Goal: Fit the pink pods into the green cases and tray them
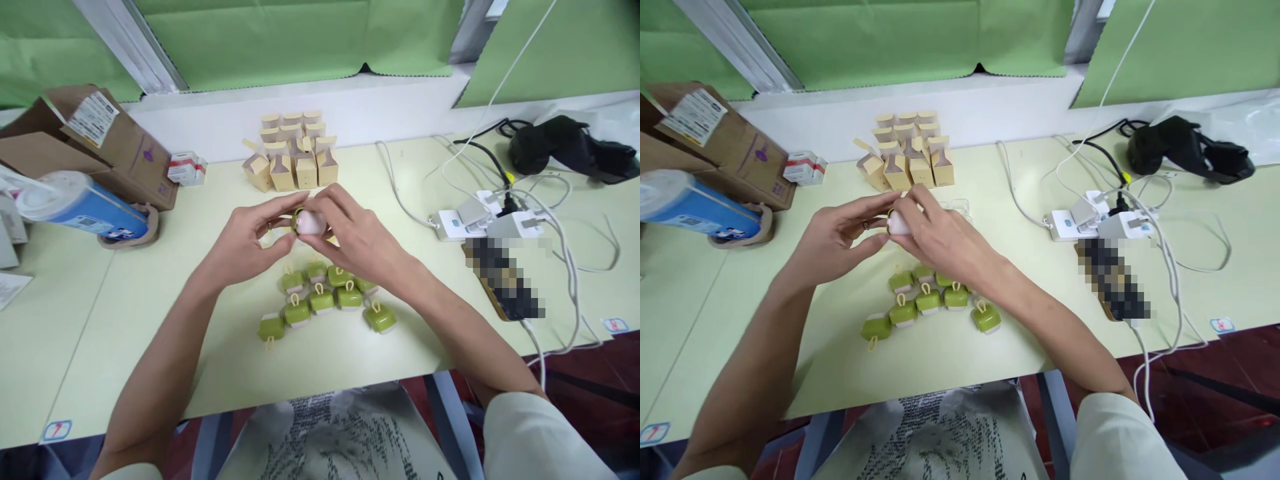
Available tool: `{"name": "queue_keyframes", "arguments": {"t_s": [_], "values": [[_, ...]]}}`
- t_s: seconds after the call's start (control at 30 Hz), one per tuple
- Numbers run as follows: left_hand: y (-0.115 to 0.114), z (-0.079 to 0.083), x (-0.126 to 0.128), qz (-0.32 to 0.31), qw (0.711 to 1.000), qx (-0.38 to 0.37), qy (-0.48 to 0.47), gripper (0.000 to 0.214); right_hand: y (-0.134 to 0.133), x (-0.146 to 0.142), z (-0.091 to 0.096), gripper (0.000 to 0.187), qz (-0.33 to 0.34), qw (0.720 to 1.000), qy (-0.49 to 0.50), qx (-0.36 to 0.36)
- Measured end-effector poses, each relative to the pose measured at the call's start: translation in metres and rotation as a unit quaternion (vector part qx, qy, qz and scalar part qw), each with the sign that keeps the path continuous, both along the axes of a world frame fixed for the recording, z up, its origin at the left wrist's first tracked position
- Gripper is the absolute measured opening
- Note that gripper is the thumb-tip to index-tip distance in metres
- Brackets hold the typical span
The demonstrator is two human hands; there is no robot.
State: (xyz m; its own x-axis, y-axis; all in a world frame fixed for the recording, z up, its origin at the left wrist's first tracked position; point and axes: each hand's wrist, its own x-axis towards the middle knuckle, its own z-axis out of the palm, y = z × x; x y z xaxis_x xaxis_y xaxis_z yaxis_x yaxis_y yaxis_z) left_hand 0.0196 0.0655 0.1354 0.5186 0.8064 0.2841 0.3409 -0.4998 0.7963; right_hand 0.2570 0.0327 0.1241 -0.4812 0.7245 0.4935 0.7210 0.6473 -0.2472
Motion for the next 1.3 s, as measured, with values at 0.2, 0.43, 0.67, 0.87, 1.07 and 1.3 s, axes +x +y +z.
{"name": "queue_keyframes", "arguments": {"t_s": [0.2, 0.43, 0.67, 0.87, 1.07, 1.3], "values": [[0.010, -0.010, 0.000, 0.005, 1.000, 0.009, -0.001, 0.061, 0.014, 0.008, -0.004, 0.042, 0.034, 0.984, 0.171, -0.044], [0.015, 0.000, -0.017, 0.037, 0.984, 0.073, 0.161, 0.043, 0.030, 0.058, 0.019, 0.044, -0.104, 0.939, 0.278, -0.175], [-0.004, 0.018, -0.047, -0.019, 0.894, 0.046, 0.444, 0.048, 0.078, 0.109, -0.022, 0.039, -0.282, 0.886, 0.086, -0.357], [-0.020, 0.025, -0.026, 0.006, 0.786, 0.001, 0.618, 0.026, 0.088, 0.096, -0.041, 0.034, -0.262, 0.880, 0.013, -0.395], [-0.012, 0.016, -0.016, -0.004, 0.740, -0.030, 0.672, 0.020, 0.088, 0.094, -0.043, 0.028, -0.244, 0.895, 0.001, -0.374], [-0.001, 0.003, -0.012, -0.023, 0.748, -0.064, 0.660, 0.018, 0.082, 0.108, -0.031, 0.066, -0.247, 0.895, -0.031, -0.370]]}}
